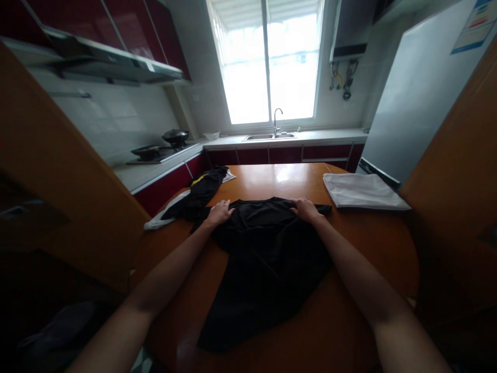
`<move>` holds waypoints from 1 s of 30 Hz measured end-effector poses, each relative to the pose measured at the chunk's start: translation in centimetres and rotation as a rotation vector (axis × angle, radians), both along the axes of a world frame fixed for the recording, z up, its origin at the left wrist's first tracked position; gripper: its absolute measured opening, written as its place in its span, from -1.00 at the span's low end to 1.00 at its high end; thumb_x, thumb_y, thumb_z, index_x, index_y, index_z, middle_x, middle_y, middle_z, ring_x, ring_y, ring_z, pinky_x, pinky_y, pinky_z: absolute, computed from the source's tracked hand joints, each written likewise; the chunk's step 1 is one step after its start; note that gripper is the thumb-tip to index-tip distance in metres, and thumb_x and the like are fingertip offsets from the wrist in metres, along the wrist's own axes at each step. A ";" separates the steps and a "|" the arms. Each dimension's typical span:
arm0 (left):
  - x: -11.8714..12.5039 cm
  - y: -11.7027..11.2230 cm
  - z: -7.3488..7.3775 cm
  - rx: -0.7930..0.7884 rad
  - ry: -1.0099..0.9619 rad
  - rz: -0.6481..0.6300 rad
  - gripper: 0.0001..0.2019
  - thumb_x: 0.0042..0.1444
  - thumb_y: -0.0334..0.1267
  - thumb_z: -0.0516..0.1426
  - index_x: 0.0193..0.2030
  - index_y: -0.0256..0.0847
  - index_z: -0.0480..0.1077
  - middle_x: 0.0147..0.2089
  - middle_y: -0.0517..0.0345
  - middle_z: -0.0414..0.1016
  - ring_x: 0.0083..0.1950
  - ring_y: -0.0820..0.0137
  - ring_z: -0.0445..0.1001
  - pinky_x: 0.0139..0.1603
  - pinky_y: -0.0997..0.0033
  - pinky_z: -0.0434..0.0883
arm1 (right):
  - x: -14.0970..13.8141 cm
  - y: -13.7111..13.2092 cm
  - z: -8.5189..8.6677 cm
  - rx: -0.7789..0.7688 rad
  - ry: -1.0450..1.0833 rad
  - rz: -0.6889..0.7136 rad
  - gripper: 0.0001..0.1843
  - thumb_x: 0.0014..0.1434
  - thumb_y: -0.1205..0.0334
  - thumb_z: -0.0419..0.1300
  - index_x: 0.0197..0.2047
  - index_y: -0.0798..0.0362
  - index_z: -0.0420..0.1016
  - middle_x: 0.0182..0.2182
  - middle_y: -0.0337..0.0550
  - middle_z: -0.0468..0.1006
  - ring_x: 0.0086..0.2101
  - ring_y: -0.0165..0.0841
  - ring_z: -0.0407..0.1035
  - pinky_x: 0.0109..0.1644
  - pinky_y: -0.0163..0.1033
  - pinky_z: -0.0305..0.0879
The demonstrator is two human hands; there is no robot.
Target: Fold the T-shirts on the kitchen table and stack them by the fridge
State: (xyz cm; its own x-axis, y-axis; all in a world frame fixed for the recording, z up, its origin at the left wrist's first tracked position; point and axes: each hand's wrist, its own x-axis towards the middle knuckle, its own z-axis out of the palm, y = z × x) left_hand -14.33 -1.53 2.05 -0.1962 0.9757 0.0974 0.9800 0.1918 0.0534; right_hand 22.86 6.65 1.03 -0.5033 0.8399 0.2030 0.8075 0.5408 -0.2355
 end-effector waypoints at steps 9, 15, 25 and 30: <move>-4.9 -0.4 4.4 -0.398 -0.166 -0.188 -0.49 -0.14 0.11 0.36 -0.10 -0.18 0.58 -0.05 0.06 0.64 -0.01 0.17 0.57 -0.09 0.46 0.44 | 0.6 0.8 1.3 -0.169 -0.029 -0.038 -0.73 0.15 0.32 0.24 -0.08 0.12 0.64 -0.08 0.07 0.63 -0.06 -0.13 0.50 0.00 -0.20 0.36; -3.3 -3.5 6.1 -0.374 -0.410 -0.304 -0.25 0.00 0.33 0.20 0.19 -0.17 0.43 0.15 0.04 0.55 0.15 0.13 0.50 0.07 0.39 0.40 | 3.4 0.4 3.9 -0.368 0.033 0.090 -0.64 0.12 0.07 0.31 -0.07 0.09 0.63 -0.20 -0.06 0.67 -0.19 -0.19 0.54 -0.14 -0.29 0.40; 3.1 -10.4 1.6 -0.232 -0.487 -0.441 0.21 -0.27 -0.08 0.44 0.53 -0.11 -0.03 0.30 -0.11 0.40 0.30 -0.07 0.36 0.29 0.06 0.30 | 4.5 -4.3 4.6 -0.841 -0.072 0.419 -0.33 -0.21 0.19 0.43 0.06 0.07 0.57 -0.11 -0.18 0.67 -0.13 -0.14 0.54 -0.17 -0.28 0.46; 1.4 -6.7 2.8 -0.325 -0.645 -0.515 -0.01 -0.33 -0.35 0.39 0.38 -0.08 0.26 0.21 0.12 0.51 0.17 0.13 0.48 0.16 0.31 0.42 | 4.2 -3.0 4.8 -0.969 -0.151 0.337 -0.61 -0.20 0.23 0.35 -0.21 0.10 0.65 -0.35 -0.23 0.67 -0.36 -0.24 0.54 -0.41 -0.33 0.39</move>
State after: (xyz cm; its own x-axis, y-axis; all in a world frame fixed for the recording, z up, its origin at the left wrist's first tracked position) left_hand -12.98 -8.20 4.88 0.3541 0.9182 -0.1774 0.7464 -0.1632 0.6451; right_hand 27.04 3.62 5.86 -0.7063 0.4206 -0.5694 0.7069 0.3762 -0.5990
